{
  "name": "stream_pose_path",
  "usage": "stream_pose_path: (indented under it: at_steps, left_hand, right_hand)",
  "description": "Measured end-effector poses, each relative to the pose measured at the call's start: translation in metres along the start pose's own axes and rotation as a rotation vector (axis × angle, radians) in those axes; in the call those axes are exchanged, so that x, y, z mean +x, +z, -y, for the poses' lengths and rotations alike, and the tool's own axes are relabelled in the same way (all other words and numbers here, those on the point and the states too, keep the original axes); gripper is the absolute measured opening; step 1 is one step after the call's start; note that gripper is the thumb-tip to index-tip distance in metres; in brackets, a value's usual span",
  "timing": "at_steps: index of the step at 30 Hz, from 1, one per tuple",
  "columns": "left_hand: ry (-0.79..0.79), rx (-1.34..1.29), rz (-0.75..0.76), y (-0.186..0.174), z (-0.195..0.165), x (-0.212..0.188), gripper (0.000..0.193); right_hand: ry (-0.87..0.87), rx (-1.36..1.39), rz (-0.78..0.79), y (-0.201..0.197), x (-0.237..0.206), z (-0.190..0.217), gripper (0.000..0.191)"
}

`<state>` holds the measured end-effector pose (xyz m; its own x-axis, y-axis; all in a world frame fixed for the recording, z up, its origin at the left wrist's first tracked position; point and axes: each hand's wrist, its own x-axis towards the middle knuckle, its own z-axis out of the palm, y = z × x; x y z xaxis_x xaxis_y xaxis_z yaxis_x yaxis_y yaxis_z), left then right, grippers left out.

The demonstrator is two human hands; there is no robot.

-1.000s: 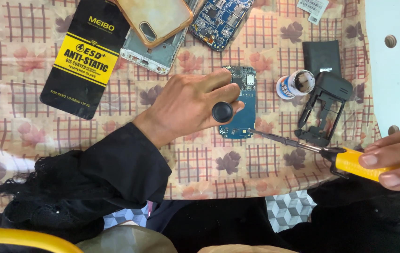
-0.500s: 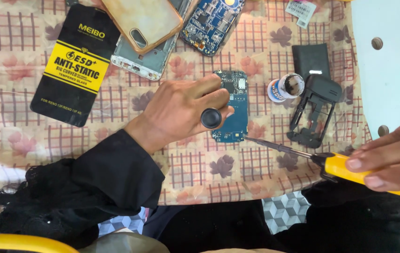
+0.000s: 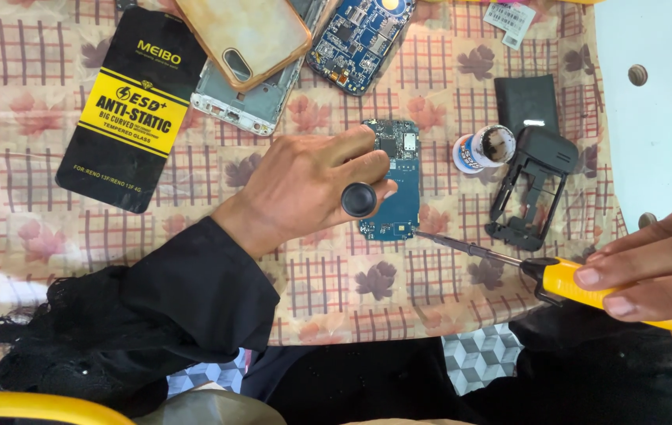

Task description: The person uses a soldering iron to apply heat and solder to a small blue circuit board. They repeatedly dip the iron into a flux container and work on specific points on the board while holding it steady with their other hand.

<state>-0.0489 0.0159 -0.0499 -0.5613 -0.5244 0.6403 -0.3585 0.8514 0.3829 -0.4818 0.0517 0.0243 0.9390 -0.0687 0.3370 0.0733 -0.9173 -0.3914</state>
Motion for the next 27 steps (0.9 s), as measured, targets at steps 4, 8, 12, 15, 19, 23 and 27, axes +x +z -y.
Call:
stream_pose_path:
  at_steps: [4,8,12,15,19,23,27]
  left_hand:
    - [-0.007,0.012,0.011,0.001,0.0,0.001,0.027]
    - [-0.003,0.021,0.008,0.002,0.001,0.0,0.027]
    - [0.001,0.015,0.013,0.002,0.001,0.0,0.027]
    - [-0.001,0.014,0.033,0.003,0.001,0.0,0.028]
    - [0.0,0.004,0.034,0.002,0.0,0.0,0.026]
    - [-0.012,-0.019,0.024,-0.002,-0.002,0.0,0.025]
    - [-0.009,-0.012,0.017,-0.004,-0.003,0.002,0.026]
  right_hand:
    - [-0.014,-0.002,0.042,-0.002,0.0,-0.002,0.056]
    - [-0.113,0.043,0.108,-0.011,0.014,-0.011,0.055]
    - [-0.114,0.149,0.152,-0.014,0.041,-0.012,0.045]
    - [-0.007,0.145,-0.013,-0.002,0.056,-0.002,0.02]
    - [0.081,0.097,-0.01,0.008,0.05,0.005,0.048]
    - [0.04,0.162,0.091,-0.006,0.03,0.002,0.074]
    - [-0.02,0.178,0.162,-0.019,0.021,-0.006,0.074]
